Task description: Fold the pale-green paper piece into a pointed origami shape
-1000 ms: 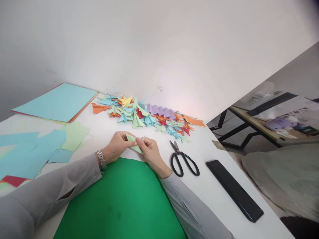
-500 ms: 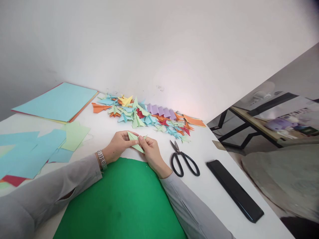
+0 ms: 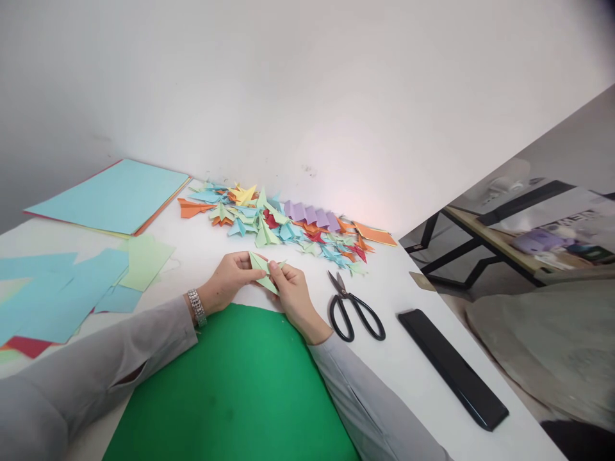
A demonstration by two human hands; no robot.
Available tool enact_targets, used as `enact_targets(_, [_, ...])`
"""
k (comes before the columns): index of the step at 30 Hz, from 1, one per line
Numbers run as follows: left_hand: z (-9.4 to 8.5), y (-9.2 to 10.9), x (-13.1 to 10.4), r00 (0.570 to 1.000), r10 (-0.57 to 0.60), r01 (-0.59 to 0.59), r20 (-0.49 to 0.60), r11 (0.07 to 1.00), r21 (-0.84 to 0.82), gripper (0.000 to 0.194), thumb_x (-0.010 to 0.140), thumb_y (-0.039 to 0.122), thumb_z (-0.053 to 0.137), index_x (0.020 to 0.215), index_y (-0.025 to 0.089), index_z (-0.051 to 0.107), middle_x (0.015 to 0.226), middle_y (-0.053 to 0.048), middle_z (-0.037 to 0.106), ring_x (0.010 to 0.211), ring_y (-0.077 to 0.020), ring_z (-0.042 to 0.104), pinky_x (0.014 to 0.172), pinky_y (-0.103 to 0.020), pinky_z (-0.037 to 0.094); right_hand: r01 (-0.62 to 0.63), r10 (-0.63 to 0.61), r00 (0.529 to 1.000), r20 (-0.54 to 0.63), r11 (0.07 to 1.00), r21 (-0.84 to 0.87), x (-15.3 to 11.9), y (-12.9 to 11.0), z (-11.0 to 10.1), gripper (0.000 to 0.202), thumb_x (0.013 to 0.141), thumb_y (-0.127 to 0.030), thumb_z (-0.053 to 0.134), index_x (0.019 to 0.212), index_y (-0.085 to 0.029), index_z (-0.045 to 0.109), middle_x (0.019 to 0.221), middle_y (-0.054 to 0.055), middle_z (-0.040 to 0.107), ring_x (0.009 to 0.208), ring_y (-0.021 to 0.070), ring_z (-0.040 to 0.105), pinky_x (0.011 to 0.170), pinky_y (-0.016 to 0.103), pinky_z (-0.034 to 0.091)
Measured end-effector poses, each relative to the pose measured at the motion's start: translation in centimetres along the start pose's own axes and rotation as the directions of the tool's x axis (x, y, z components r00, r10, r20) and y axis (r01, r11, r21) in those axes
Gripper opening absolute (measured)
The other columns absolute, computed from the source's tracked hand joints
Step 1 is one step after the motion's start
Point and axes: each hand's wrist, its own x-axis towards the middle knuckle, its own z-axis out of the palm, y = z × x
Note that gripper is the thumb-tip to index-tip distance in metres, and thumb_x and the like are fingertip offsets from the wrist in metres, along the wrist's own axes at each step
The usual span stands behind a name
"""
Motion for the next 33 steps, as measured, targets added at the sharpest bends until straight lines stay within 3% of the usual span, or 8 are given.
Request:
enact_targets(4, [-0.23, -0.26, 0.08, 1.000, 0.012, -0.012, -0.003, 0.998, 0.061, 0.030, 0.050, 0.016, 0.082, 0.078, 0.011, 0.071, 0.068, -0.004, 0.072, 0.063, -0.0150, 0.063, 0.061, -0.027, 0.050, -0.011, 0.011, 1.000, 0.003, 1.000, 0.004, -0.06, 0.12, 0.04, 0.053, 0.075, -0.067, 0.057, 0.053, -0.020, 0.044, 0.045, -0.008, 0.034, 0.038, 0.0074, 0.032, 0.037, 0.023, 0.027])
enact_targets(15, [-0.74, -0.59, 0.32, 0.999, 0.045, -0.046, 0.019, 0.996, 0.074, 0.030, 0.049, 0.014, 0.082, 0.077, 0.012, 0.071, 0.065, -0.001, 0.069, 0.061, -0.0133, 0.061, 0.063, -0.026, 0.047, 0.109, -0.103, 0.991, 0.083, 0.991, -0.079, 0.01, -0.32, -0.37, 0.051, 0.076, -0.061, 0.059, 0.050, -0.019, 0.044, 0.046, -0.006, 0.036, 0.047, 0.0087, 0.029, 0.045, 0.025, 0.024])
enact_targets(19, [-0.66, -0.48, 0.28, 0.998, 0.036, -0.038, 0.047, 0.998, 0.047, 0.032, 0.049, 0.014, 0.083, 0.079, 0.012, 0.071, 0.064, -0.002, 0.070, 0.060, -0.0137, 0.062, 0.062, -0.027, 0.048, 0.070, -0.068, 0.995, 0.066, 0.997, -0.035, 0.03, -0.43, -0.34, 0.055, 0.075, -0.064, 0.059, 0.047, -0.020, 0.040, 0.044, -0.006, 0.033, 0.045, 0.0084, 0.026, 0.044, 0.025, 0.023])
enact_targets(23, [-0.55, -0.32, 0.18, 0.995, -0.002, 0.002, 0.100, 1.000, -0.006, 0.034, 0.052, 0.018, 0.083, 0.083, 0.011, 0.069, 0.066, -0.005, 0.072, 0.062, -0.0180, 0.067, 0.067, -0.032, 0.052, -0.029, 0.027, 0.998, 0.052, 0.999, 0.021, -0.06, -0.44, -0.28, 0.055, 0.075, -0.067, 0.055, 0.049, -0.020, 0.046, 0.041, -0.006, 0.034, 0.041, 0.0085, 0.025, 0.041, 0.025, 0.020])
enact_targets(30, [-0.26, -0.12, -0.11, 0.996, 0.010, -0.011, 0.084, 1.000, 0.013, 0.031, 0.051, 0.012, 0.082, 0.080, 0.014, 0.070, 0.054, 0.002, 0.066, 0.062, -0.0176, 0.067, 0.065, -0.030, 0.052, 0.061, -0.060, 0.997, 0.046, 0.998, -0.014, 0.17, -0.67, -0.37, 0.059, 0.070, -0.070, 0.059, 0.043, -0.021, 0.039, 0.040, -0.007, 0.029, 0.043, 0.0075, 0.023, 0.043, 0.025, 0.020])
enact_targets(33, [-0.33, -0.18, -0.07, 0.996, -0.007, 0.007, 0.086, 1.000, 0.001, 0.033, 0.052, 0.015, 0.083, 0.081, 0.013, 0.070, 0.060, -0.001, 0.069, 0.063, -0.0176, 0.067, 0.065, -0.030, 0.052, 0.038, -0.038, 0.999, 0.033, 0.999, 0.011, 0.21, -0.57, -0.35, 0.060, 0.069, -0.070, 0.060, 0.042, -0.020, 0.040, 0.038, -0.006, 0.032, 0.041, 0.0075, 0.025, 0.042, 0.025, 0.020])
